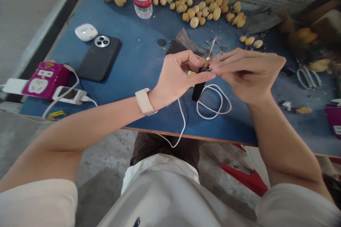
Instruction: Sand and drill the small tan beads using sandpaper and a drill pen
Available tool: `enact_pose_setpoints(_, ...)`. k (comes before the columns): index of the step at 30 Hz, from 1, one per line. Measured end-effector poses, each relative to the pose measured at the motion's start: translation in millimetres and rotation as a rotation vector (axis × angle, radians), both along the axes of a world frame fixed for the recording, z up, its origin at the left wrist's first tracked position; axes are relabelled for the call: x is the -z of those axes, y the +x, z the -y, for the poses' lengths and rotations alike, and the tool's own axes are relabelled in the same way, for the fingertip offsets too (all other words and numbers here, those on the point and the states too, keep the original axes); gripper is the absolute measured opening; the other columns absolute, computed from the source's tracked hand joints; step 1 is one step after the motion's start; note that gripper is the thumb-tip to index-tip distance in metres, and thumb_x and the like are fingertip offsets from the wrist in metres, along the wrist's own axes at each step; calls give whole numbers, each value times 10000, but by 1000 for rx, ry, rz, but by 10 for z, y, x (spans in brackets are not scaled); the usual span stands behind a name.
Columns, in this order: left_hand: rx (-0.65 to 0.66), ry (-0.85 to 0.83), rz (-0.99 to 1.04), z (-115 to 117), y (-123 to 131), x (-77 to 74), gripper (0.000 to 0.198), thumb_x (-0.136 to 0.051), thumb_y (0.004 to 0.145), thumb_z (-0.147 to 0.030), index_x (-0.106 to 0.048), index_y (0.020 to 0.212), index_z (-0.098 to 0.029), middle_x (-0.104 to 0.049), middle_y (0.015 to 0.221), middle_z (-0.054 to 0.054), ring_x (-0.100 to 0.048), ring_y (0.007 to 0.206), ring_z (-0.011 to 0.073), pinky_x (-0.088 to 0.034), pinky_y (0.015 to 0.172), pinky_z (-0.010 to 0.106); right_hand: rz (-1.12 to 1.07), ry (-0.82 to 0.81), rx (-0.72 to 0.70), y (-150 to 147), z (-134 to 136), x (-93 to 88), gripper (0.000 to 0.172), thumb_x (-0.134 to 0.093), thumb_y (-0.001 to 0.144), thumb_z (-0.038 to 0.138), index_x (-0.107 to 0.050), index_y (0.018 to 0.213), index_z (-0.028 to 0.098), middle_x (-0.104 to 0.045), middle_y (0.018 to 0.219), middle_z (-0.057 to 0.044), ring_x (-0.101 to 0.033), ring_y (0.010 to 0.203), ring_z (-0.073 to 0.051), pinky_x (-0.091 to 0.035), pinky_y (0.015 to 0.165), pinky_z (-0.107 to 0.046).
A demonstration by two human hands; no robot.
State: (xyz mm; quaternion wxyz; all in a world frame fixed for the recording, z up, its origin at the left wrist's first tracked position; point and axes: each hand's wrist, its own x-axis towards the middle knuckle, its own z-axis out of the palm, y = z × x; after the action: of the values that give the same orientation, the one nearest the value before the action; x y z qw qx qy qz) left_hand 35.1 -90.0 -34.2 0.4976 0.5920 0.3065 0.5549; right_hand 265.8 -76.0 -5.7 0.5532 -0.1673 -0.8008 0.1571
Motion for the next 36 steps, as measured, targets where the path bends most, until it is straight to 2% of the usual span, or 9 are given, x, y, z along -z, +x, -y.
enact_pose_setpoints(4,33,-1,-13,-5,-12,-32,643,-1208,806,-657,-728,858,-233,-861,991,12,-869,1013,221,-743,945,409,-25,-10,41,-29,10,15,92,-999,1103,331,-1036,1122,412,-974,972,0,-957,876,-225,-803,817,-368)
enact_pose_setpoints(6,18,-2,-22,-4,-15,-38,642,-1203,819,-650,-717,874,-235,-862,990,11,-865,1011,217,-743,936,398,-34,-14,58,-41,14,24,85,-996,1103,325,-1035,1088,399,-973,964,-5,-957,869,-224,-801,808,-364)
enact_pose_setpoints(13,7,5,-44,10,-8,-26,650,-1194,831,-651,-698,888,-235,-879,1030,28,-871,1033,223,-757,946,397,37,71,16,15,3,22,393,-917,1107,130,-1017,1311,452,-989,1068,27,-974,947,-206,-807,869,-334)
enact_pose_setpoints(16,1,-21,-37,25,-5,12,564,-1176,882,-582,-734,944,-237,-895,1086,36,-880,1078,230,-758,953,392,100,101,67,67,36,-12,484,-908,1117,139,-978,1422,508,-991,1121,48,-974,964,-217,-814,860,-363)
enact_pose_setpoints(20,-5,-40,-17,48,0,77,368,-1107,973,-456,-815,1042,-244,-909,1143,33,-892,1096,233,-762,937,389,161,9,146,133,65,-63,337,-867,1184,247,-995,1319,528,-984,1128,33,-966,995,-240,-818,911,-429)
enact_pose_setpoints(22,6,-42,-8,55,4,94,340,-1107,964,-442,-845,1060,-246,-914,1139,33,-894,1084,235,-765,924,391,159,33,154,154,38,-59,293,-879,1175,271,-1004,1261,522,-980,1094,32,-955,952,-234,-809,872,-421)
enact_pose_setpoints(27,2,-79,31,53,18,83,404,-1153,910,-495,-870,1050,-242,-913,1089,50,-894,1032,231,-764,886,373,128,61,123,177,-63,38,212,-951,1111,342,-1009,1202,525,-960,1005,46,-915,827,-231,-781,774,-425)
enact_pose_setpoints(32,7,-92,39,38,4,58,476,-1180,863,-579,-889,1029,-240,-931,1074,53,-902,987,219,-749,822,333,89,-105,171,176,-70,112,53,-1039,1041,447,-1010,1077,473,-936,957,25,-889,829,-239,-772,831,-449)
enact_pose_setpoints(36,33,-103,31,17,-14,61,518,-1196,833,-615,-914,1060,-244,-943,1078,54,-914,1007,238,-764,855,359,94,-241,204,162,-64,118,113,-1089,970,478,-988,989,431,-921,938,9,-863,830,-253,-759,803,-462)
